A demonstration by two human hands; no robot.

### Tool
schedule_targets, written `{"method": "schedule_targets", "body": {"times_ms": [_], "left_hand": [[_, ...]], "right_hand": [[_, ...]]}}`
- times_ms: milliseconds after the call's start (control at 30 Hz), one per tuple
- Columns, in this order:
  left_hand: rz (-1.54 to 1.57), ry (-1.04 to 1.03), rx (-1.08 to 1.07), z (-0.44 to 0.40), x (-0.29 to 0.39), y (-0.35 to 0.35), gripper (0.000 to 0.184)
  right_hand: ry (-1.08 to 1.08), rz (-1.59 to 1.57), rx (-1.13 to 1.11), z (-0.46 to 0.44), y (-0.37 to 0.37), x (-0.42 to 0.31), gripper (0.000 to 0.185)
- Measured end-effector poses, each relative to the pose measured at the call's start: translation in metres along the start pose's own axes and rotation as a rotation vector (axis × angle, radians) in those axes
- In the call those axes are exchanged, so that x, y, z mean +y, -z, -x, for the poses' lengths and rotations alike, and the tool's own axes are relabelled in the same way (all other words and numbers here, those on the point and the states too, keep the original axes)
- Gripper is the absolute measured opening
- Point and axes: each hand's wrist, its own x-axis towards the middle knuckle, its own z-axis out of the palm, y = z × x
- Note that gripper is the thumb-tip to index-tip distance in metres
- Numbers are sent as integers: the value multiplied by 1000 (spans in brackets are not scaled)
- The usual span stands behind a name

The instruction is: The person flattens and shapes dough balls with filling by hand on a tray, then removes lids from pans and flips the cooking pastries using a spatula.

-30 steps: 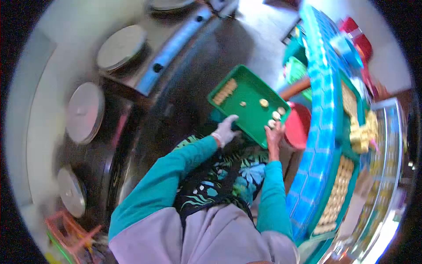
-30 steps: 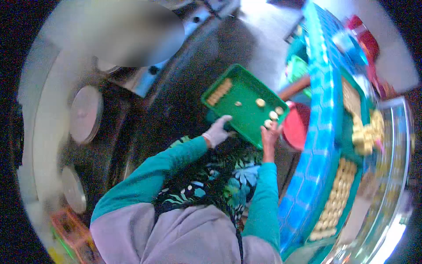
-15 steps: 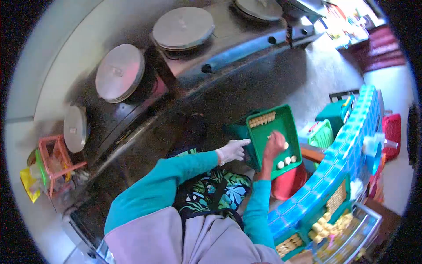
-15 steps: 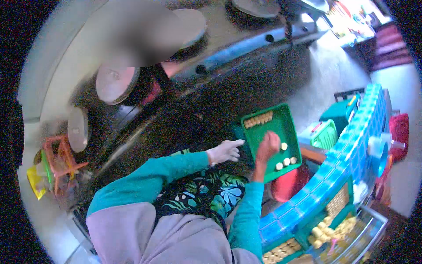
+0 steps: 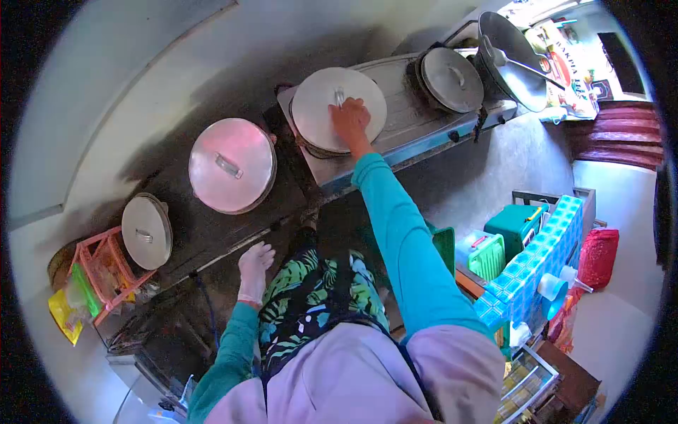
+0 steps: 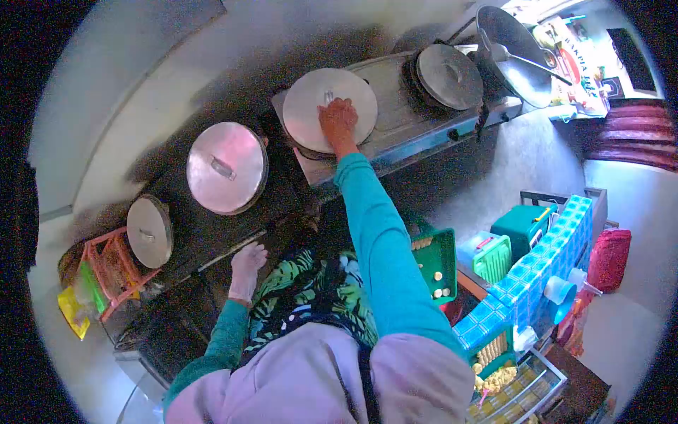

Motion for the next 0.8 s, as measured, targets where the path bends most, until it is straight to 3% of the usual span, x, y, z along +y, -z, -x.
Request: {"method": "schedule_targets", "body": {"times_ms": [133,233,267,300,400,500,567,633,733,800], "left_hand": [[175,75,48,-9,-11,36,32],[256,78,64,-6,-15,46,33],[218,77,98,-1,-10,43,34],[240,76,112,0,-11,41,34],[266,47,196,2,-19,38,34],[286,-21,240,25,-14,-1,35],[378,-12,243,22,-26,-4,36],[436,-70,90,31,-36,-18,40],[551,-54,205,38,-39,-39,38],[577,-89,234,43,-40,-42,38]], "right_hand": [[138,154,-33,-15,-35,20,40],[446,83,249,-46,-43,112,23],[261,397,-6,-50,22,94,32],[309,447,141,-69,18,136,33],[123,265,162,-110,54,196,29],[125,258,-13,-125,62,212,42],[105,293,19,-127,38,222,43],[251,215,-73,-141,13,252,38],[139,202,106,-135,23,216,34],[298,2,63,-88,61,107,32]]}}
